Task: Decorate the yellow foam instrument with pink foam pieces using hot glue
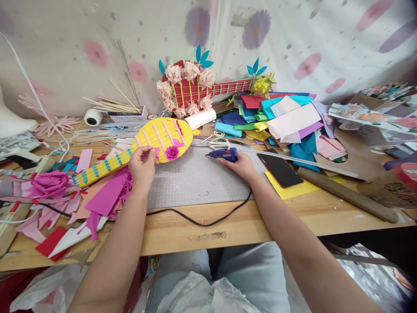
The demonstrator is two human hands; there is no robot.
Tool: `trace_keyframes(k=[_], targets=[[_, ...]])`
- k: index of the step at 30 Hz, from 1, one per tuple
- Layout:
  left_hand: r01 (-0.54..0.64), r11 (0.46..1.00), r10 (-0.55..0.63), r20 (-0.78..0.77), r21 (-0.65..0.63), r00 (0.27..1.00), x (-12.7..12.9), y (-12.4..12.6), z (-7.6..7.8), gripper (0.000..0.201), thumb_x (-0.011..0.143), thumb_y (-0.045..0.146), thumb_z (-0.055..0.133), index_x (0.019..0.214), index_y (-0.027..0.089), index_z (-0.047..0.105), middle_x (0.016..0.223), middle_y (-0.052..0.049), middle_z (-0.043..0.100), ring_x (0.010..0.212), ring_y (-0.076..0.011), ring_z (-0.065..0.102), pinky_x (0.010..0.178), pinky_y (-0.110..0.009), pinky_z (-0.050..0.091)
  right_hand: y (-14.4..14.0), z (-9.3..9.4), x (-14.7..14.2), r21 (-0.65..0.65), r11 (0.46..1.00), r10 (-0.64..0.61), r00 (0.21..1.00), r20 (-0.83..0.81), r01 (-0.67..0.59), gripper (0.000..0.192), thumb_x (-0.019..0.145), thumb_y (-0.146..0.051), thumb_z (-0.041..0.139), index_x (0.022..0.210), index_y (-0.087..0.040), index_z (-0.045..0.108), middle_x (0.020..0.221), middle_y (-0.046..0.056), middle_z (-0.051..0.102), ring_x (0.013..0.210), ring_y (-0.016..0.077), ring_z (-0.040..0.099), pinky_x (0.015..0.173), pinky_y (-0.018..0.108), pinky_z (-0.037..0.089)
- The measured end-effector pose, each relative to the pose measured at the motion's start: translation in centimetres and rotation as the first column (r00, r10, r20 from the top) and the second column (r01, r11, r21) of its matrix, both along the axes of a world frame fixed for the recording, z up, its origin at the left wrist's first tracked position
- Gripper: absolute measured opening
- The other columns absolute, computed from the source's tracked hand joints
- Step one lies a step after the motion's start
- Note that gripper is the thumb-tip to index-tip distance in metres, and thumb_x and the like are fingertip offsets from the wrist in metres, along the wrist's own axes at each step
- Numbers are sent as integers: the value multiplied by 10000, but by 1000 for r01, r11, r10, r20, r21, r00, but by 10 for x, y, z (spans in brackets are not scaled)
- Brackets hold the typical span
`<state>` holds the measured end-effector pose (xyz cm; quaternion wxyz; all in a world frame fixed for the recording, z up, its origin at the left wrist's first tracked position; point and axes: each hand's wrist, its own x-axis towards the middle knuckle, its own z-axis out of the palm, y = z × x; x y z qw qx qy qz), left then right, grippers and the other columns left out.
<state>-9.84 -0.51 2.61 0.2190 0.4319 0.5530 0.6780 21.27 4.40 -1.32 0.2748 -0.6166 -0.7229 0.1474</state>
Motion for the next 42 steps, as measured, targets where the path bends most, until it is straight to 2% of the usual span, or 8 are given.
trace_keyframes(k=[10, 16, 19, 22, 25, 30, 36, 42], targets=[[4, 998, -17, 212, 64, 977, 14, -2, -3, 248, 639, 212, 667, 853, 191, 544, 634, 66, 507, 436, -36, 446, 371, -155, 322, -45, 24, 22, 146, 988, -84, 965, 248, 48, 413, 669, -583, 643, 778, -214, 493, 841, 91, 580, 847, 262, 544, 689, 354, 407], [-28, 996, 5, 250, 88, 968, 8, -6, 10, 243, 636, 193, 644, 847, 199, 522, 567, 83, 469, 395, -41, 423, 350, -159, 296, -63, 45, -32, -276, 951, 226, 920, 319, -138, 349, 722, -494, 639, 618, -224, 445, 666, 27, 580, 635, 190, 527, 551, 301, 322], [-78, 995, 60, 235, 69, 970, 1, -3, 8, 234, 637, 167, 629, 826, 205, 497, 550, 90, 455, 420, -46, 444, 408, -162, 357, -51, 51, -76, -97, 947, 316, 939, 138, -305, 273, 740, -452, 644, 789, -218, 512, 797, 32, 614, 706, 184, 553, 605, 300, 378], [-132, 988, 120, 137, 83, 983, -3, -1, 1, 231, 649, 157, 623, 836, 205, 495, 579, 77, 483, 503, -63, 502, 520, -183, 431, -30, 50, -124, 246, 896, 370, 928, 41, -369, 366, 730, -390, 664, 994, -187, 515, 1026, 95, 595, 964, 234, 536, 814, 347, 426], [-180, 981, 183, -33, 79, 983, -7, 0, -7, 212, 686, 163, 604, 868, 210, 505, 642, 54, 527, 572, -79, 526, 598, -206, 448, -9, 40, -166, 386, 844, 394, 919, 22, -371, 468, 714, -359, 666, 1103, -162, 498, 1126, 135, 555, 1079, 271, 487, 945, 404, 386], [-214, 973, 231, -295, 91, 927, -17, 2, -15, 226, 723, 182, 586, 926, 221, 495, 746, 12, 584, 754, -141, 576, 716, -272, 456, 5, 21, -201, 435, 843, 356, 934, -13, -315, 535, 713, -362, 638, 1183, -171, 467, 1207, 153, 496, 1136, 304, 440, 996, 459, 346], [-247, 960, 277, -572, 131, 772, -12, 3, -14, 187, 737, 201, 603, 898, 227, 510, 821, -25, 658, 955, -231, 558, 938, -411, 340, 8, 14, -192, 458, 850, 330, 941, -74, -262, 421, 776, -233, 511, 1189, -175, 452, 1181, 146, 503, 1150, 287, 431, 1011, 451, 334], [-194, 977, 206, -658, 92, 724, -7, 5, -18, 189, 716, 203, 614, 868, 230, 504, 869, -20, 677, 963, -247, 549, 961, -432, 281, 13, 10, -183, 432, 874, 305, 943, -131, -222, 368, 798, -291, 526, 1143, -182, 456, 1137, 137, 533, 1108, 276, 455, 985, 445, 362]])
